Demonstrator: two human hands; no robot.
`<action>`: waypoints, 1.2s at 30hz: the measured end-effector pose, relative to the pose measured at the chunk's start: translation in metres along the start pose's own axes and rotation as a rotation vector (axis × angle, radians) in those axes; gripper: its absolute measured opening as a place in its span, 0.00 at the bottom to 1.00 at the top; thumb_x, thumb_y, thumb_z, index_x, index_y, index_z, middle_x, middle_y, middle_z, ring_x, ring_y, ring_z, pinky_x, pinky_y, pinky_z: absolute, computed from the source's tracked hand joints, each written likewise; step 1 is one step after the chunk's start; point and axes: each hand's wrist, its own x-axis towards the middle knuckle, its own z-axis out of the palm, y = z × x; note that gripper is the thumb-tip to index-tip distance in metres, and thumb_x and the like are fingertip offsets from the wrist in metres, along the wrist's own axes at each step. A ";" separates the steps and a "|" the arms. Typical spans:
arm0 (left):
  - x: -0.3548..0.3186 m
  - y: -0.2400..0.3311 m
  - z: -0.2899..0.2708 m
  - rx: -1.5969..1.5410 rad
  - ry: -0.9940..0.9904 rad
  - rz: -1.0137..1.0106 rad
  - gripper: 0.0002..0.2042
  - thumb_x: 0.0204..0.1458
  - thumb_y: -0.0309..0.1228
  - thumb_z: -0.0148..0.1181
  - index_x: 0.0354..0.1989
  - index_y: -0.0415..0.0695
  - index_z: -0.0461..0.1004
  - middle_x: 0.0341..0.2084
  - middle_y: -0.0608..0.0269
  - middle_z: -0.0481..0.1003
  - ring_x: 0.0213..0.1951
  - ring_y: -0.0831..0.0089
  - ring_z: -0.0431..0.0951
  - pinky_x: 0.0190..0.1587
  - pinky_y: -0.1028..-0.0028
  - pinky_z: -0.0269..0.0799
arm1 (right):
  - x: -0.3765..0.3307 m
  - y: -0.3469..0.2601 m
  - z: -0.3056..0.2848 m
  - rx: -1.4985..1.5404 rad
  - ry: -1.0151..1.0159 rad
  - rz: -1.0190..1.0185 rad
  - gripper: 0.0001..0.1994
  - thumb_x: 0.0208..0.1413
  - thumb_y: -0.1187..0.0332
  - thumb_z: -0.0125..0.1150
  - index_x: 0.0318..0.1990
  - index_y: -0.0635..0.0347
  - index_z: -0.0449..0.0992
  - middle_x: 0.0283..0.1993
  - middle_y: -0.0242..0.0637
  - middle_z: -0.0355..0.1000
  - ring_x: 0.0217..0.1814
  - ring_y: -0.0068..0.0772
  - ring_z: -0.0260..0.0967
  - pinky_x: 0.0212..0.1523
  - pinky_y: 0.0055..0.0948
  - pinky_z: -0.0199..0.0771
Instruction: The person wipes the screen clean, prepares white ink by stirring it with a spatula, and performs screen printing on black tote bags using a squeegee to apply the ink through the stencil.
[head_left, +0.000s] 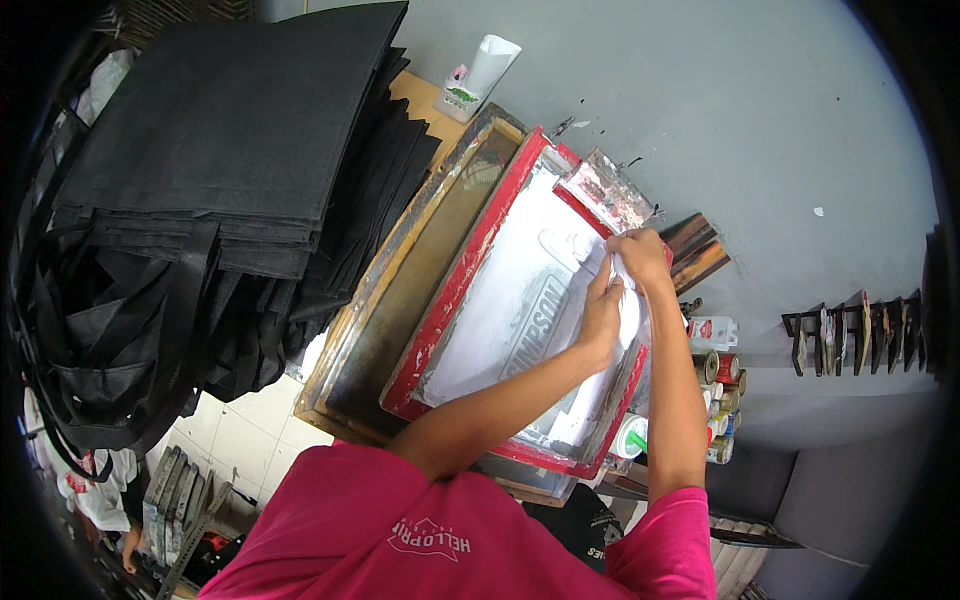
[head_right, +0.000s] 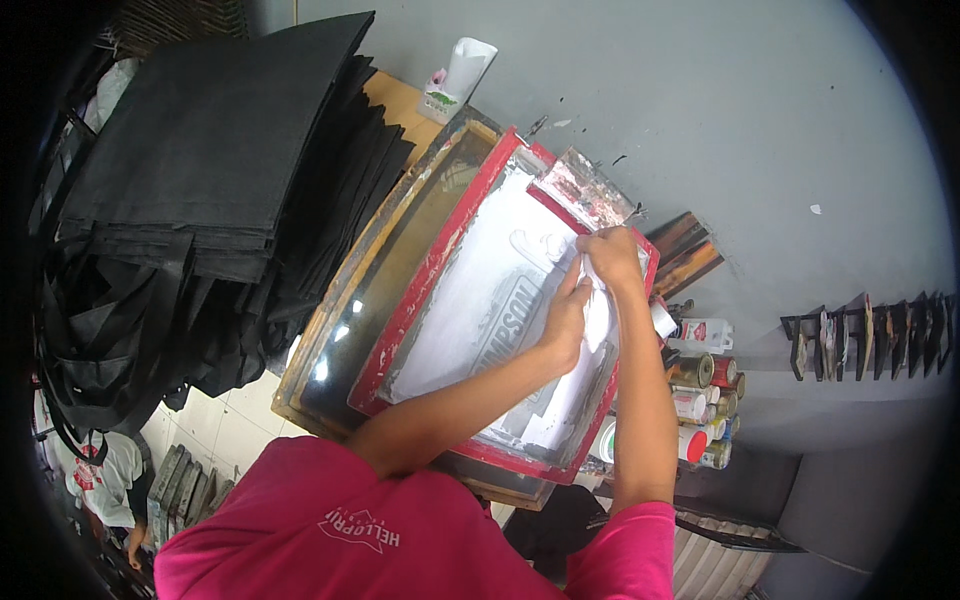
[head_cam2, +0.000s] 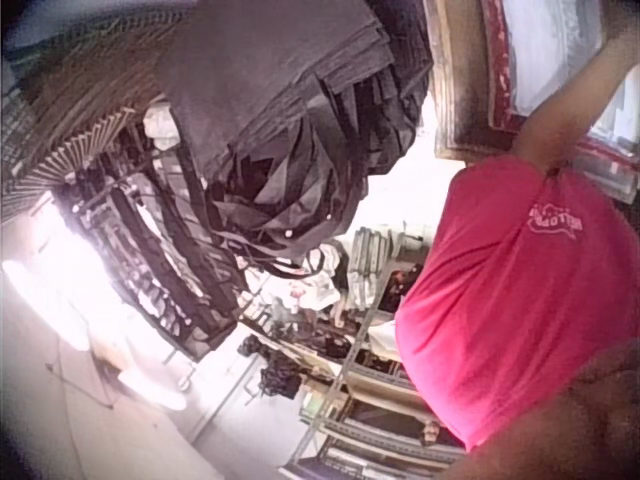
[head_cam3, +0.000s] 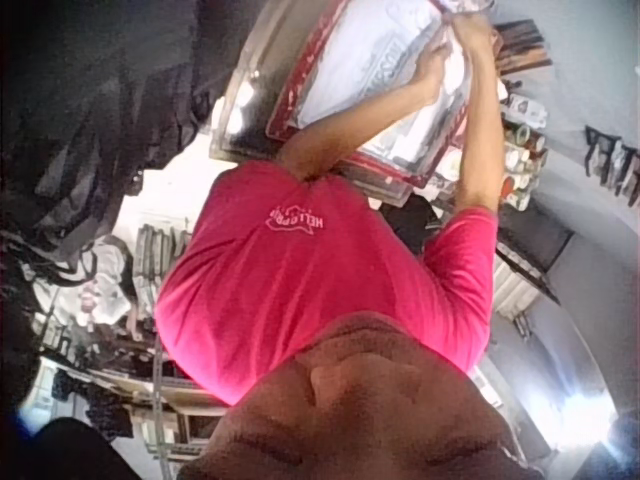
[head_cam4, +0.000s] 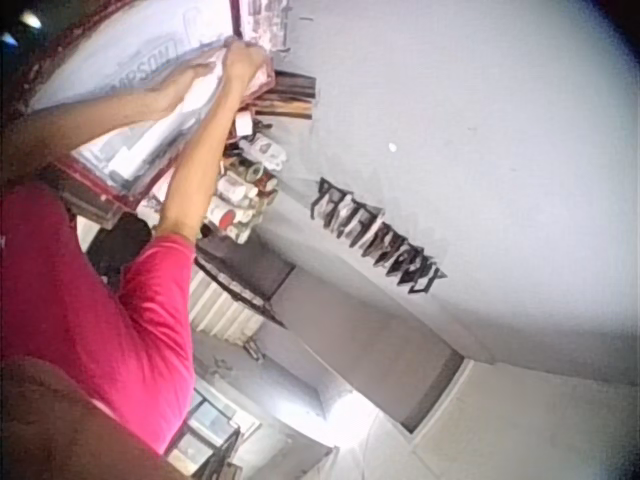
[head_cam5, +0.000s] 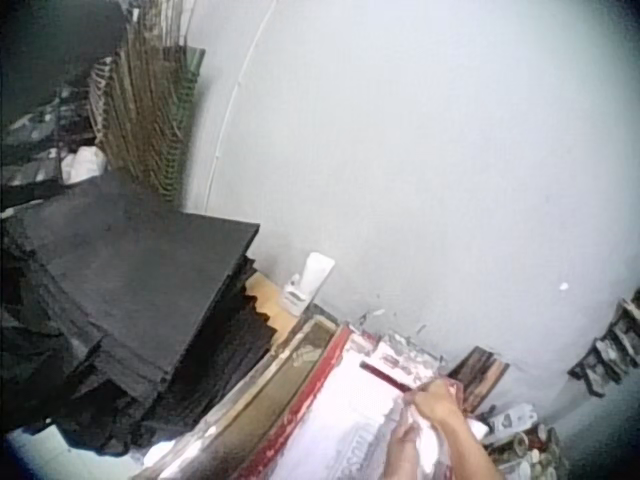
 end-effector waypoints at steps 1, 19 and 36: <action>-0.004 -0.004 0.004 -0.045 0.052 -0.031 0.33 0.69 0.34 0.47 0.80 0.54 0.40 0.73 0.59 0.55 0.68 0.67 0.62 0.68 0.65 0.60 | -0.002 -0.008 0.001 -0.040 -0.003 -0.009 0.11 0.43 0.69 0.69 0.28 0.71 0.83 0.22 0.39 0.75 0.24 0.28 0.70 0.29 0.35 0.69; -0.056 -0.014 0.013 -0.442 0.281 -0.390 0.22 0.69 0.40 0.44 0.69 0.49 0.56 0.62 0.59 0.67 0.59 0.66 0.73 0.58 0.54 0.74 | -0.033 0.022 0.013 -0.302 -0.280 -0.076 0.16 0.35 0.67 0.70 0.32 0.69 0.84 0.33 0.56 0.80 0.37 0.51 0.80 0.44 0.38 0.78; -0.118 0.047 0.096 0.370 -0.725 0.079 0.34 0.65 0.36 0.54 0.75 0.35 0.48 0.71 0.47 0.55 0.74 0.61 0.53 0.74 0.66 0.46 | -0.242 0.031 -0.204 0.566 0.255 -0.039 0.06 0.53 0.70 0.72 0.36 0.62 0.82 0.31 0.28 0.78 0.33 0.17 0.72 0.37 0.19 0.69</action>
